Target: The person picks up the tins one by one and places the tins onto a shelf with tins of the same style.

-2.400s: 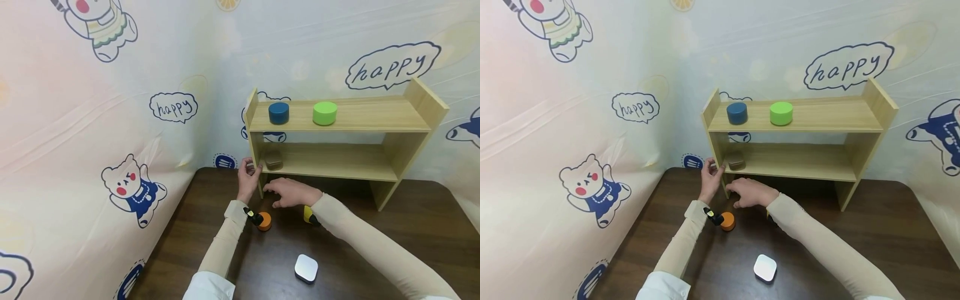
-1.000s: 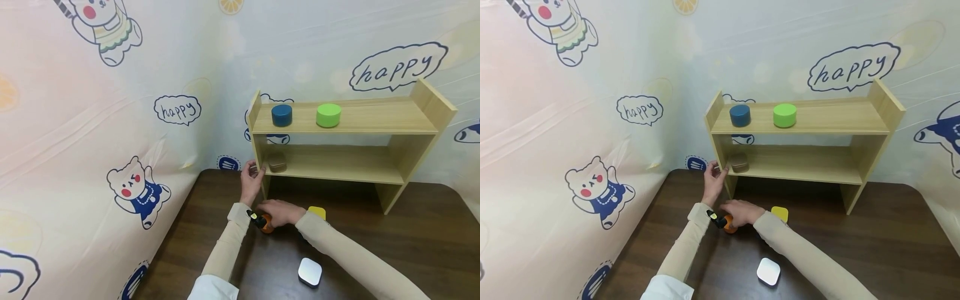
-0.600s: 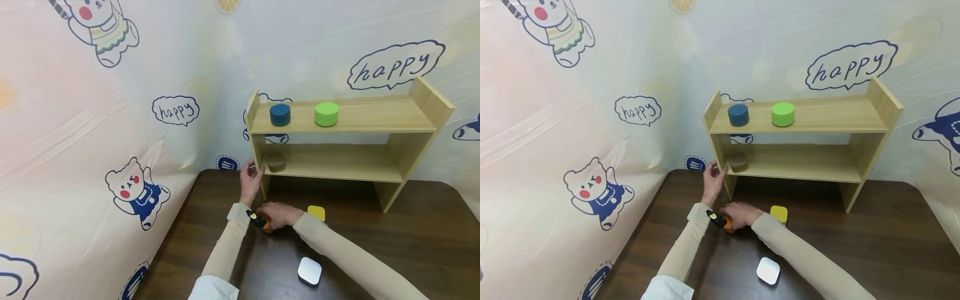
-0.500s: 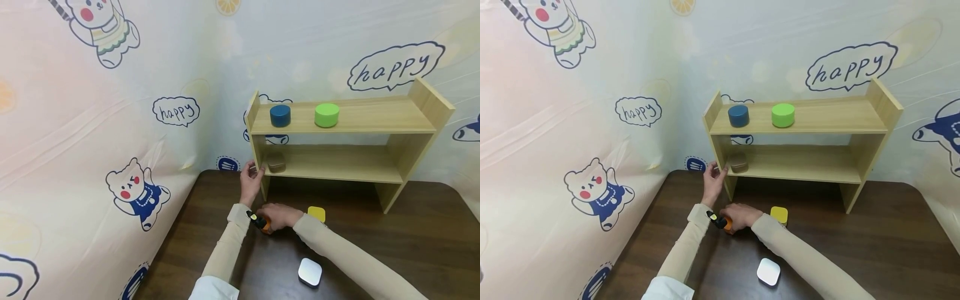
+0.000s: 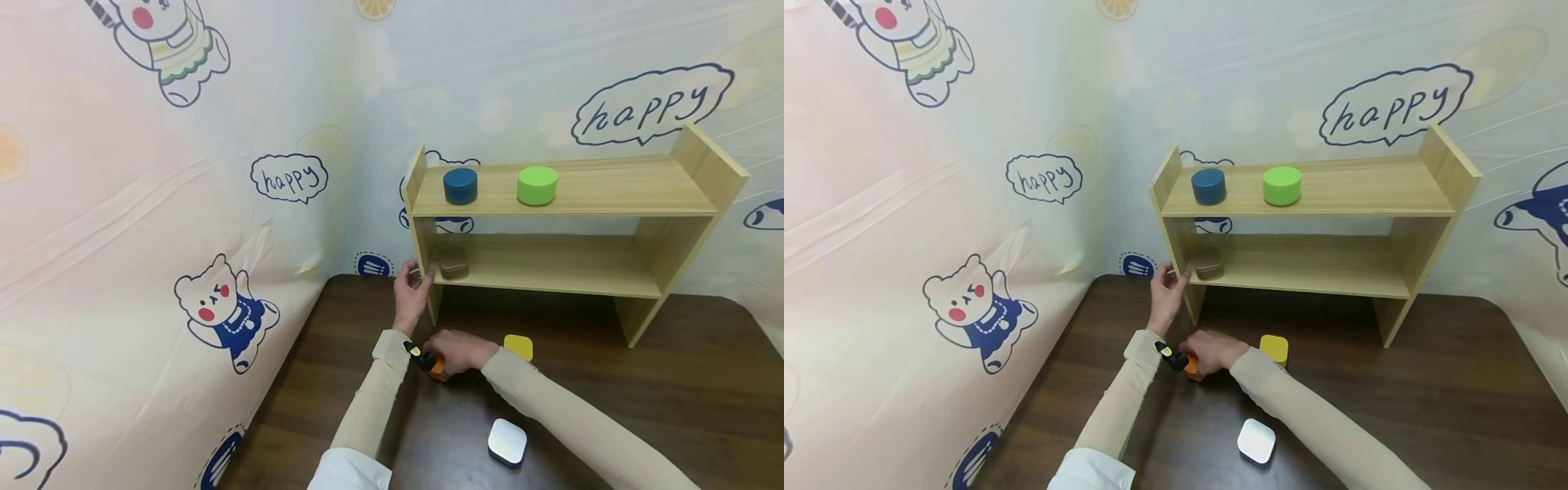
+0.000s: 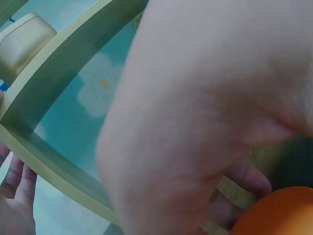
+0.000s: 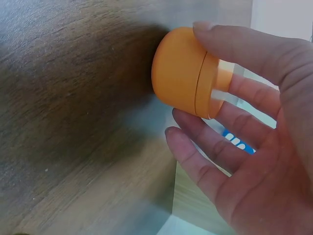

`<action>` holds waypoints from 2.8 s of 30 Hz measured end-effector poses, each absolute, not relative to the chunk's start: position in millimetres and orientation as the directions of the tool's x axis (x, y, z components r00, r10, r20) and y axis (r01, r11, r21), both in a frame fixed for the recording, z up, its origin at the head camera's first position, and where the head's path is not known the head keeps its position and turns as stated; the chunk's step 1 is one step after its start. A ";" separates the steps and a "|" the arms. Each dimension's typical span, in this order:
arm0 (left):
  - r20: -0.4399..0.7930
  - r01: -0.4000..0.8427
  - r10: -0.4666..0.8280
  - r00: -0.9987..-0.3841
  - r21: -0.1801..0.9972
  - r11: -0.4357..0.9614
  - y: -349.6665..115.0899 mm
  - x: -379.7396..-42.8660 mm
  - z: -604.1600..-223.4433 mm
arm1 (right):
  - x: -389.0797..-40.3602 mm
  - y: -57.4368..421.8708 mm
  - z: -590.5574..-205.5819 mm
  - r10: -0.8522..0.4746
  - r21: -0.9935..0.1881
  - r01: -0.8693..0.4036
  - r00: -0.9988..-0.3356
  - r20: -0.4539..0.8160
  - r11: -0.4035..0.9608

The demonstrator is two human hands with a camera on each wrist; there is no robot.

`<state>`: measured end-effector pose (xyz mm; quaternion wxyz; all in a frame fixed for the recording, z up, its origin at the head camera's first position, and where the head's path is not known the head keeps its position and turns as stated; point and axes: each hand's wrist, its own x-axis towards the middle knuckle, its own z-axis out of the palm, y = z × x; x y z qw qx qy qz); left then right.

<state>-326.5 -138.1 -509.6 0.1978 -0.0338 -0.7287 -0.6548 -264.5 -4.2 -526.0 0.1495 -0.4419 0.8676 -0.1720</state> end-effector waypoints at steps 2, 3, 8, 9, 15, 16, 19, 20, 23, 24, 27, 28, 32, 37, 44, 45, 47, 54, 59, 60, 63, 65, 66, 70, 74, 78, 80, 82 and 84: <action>0.328 0.304 -0.211 -0.921 0.942 0.141 -137.8 -326.4 -509.0 | -264.5 -2.9 -524.9 -0.819 -0.434 -0.716 -0.564 -0.101 0.547; 0.328 0.304 -0.211 -0.921 0.943 0.137 -137.7 -326.4 -509.0 | -264.6 -2.4 -524.5 -0.819 -0.437 -0.715 -0.565 -0.099 0.546; 0.324 0.302 -0.213 -0.922 0.945 0.129 -137.2 -326.6 -510.3 | -265.1 0.6 -523.8 -0.812 -0.445 -0.704 -0.574 -0.105 0.554; 0.321 0.299 -0.211 -0.923 0.945 0.131 -137.4 -326.6 -510.8 | -265.3 1.1 -524.0 -0.812 -0.449 -0.701 -0.574 -0.105 0.554; 0.316 0.297 -0.194 -0.929 0.947 0.124 -137.8 -321.9 -504.4 | -266.9 5.4 -521.6 -0.825 -0.450 -0.718 -0.560 -0.079 0.531; 0.320 0.301 -0.189 -0.928 0.945 0.124 -137.4 -319.2 -500.7 | -267.2 6.4 -520.6 -0.825 -0.447 -0.721 -0.560 -0.075 0.530; 0.328 0.308 -0.170 -0.929 0.942 0.133 -136.5 -311.0 -489.9 | -267.7 9.8 -516.4 -0.822 -0.439 -0.724 -0.566 -0.064 0.532; 0.329 0.309 -0.168 -0.929 0.941 0.139 -135.8 -308.5 -486.8 | -267.6 11.1 -514.3 -0.821 -0.441 -0.722 -0.568 -0.060 0.533; 0.330 0.308 -0.163 -0.930 0.940 0.144 -135.2 -305.1 -482.7 | -267.1 15.3 -507.1 -0.820 -0.446 -0.722 -0.570 -0.050 0.529; 0.331 0.309 -0.167 -0.929 0.940 0.145 -134.9 -304.5 -482.0 | -267.1 16.6 -504.4 -0.820 -0.445 -0.723 -0.570 -0.047 0.528; 0.328 0.307 -0.166 -0.930 0.941 0.141 -135.6 -304.3 -480.0 | -267.3 20.9 -497.0 -0.824 -0.433 -0.735 -0.566 -0.030 0.521; 0.327 0.306 -0.166 -0.930 0.942 0.139 -135.8 -304.7 -479.8 | -267.3 22.2 -494.9 -0.826 -0.426 -0.741 -0.564 -0.024 0.519; 0.318 0.298 -0.155 -0.935 0.944 0.137 -136.5 -306.2 -478.6 | -265.4 26.9 -486.7 -0.826 -0.419 -0.746 -0.563 -0.016 0.517; 0.308 0.288 -0.152 -0.939 0.947 0.143 -136.9 -306.6 -479.6 | -256.9 31.0 -476.0 -0.815 -0.416 -0.735 -0.579 -0.025 0.535; 0.293 0.278 -0.144 -0.945 0.953 0.119 -138.4 -305.7 -483.0 | -246.3 39.1 -461.4 -0.792 -0.387 -0.722 -0.610 -0.034 0.573; 0.292 0.277 -0.146 -0.945 0.954 0.119 -138.5 -305.5 -483.6 | -245.7 41.0 -459.4 -0.790 -0.382 -0.723 -0.612 -0.034 0.576; 0.299 0.283 -0.145 -0.943 0.952 0.118 -138.7 -305.7 -484.2 | -244.8 45.4 -454.0 -0.787 -0.382 -0.720 -0.616 -0.032 0.579; 0.303 0.289 -0.137 -0.943 0.951 0.114 -138.0 -306.7 -482.9 | -241.7 62.0 -433.1 -0.773 -0.397 -0.701 -0.634 -0.033 0.592; 0.305 0.292 -0.142 -0.942 0.951 0.106 -137.2 -306.0 -480.1 | -240.0 70.9 -419.1 -0.766 -0.421 -0.688 -0.643 -0.027 0.592; 0.308 0.295 -0.144 -0.940 0.950 0.105 -136.9 -305.8 -479.7 | -239.6 72.6 -416.0 -0.764 -0.424 -0.685 -0.645 -0.026 0.593; 0.324 0.311 -0.146 -0.935 0.944 0.108 -136.8 -305.7 -479.7 | -237.9 77.7 -407.3 -0.755 -0.421 -0.679 -0.655 -0.023 0.602; 0.325 0.311 -0.150 -0.934 0.944 0.108 -137.1 -305.9 -480.9 | -236.1 81.0 -401.7 -0.746 -0.403 -0.676 -0.666 -0.026 0.617; 0.323 0.310 -0.150 -0.934 0.945 0.107 -137.4 -306.2 -481.4 | -235.3 82.6 -399.1 -0.744 -0.394 -0.677 -0.668 -0.026 0.622; 0.315 0.300 -0.143 -0.938 0.947 0.114 -137.6 -305.5 -483.2 | -231.4 88.2 -388.5 -0.739 -0.373 -0.678 -0.673 -0.032 0.633; 0.314 0.298 -0.134 -0.940 0.946 0.126 -138.8 -307.6 -489.0 | -227.4 93.3 -376.9 -0.740 -0.366 -0.680 -0.672 -0.034 0.635; 0.312 0.297 -0.145 -0.939 0.948 0.119 -140.6 -318.5 -503.1 | -224.8 98.2 -364.4 -0.736 -0.352 -0.682 -0.676 -0.029 0.641; 0.317 0.301 -0.153 -0.936 0.946 0.118 -141.5 -324.3 -509.9 | -224.5 100.9 -359.0 -0.738 -0.338 -0.690 -0.674 -0.021 0.640; 0.326 0.309 -0.163 -0.931 0.943 0.124 -141.3 -326.4 -511.9 | -225.1 104.2 -354.0 -0.739 -0.326 -0.696 -0.673 -0.014 0.640; 0.331 0.312 -0.172 -0.928 0.942 0.126 -141.0 -327.0 -512.4 | -226.1 107.4 -350.0 -0.743 -0.317 -0.704 -0.669 -0.005 0.635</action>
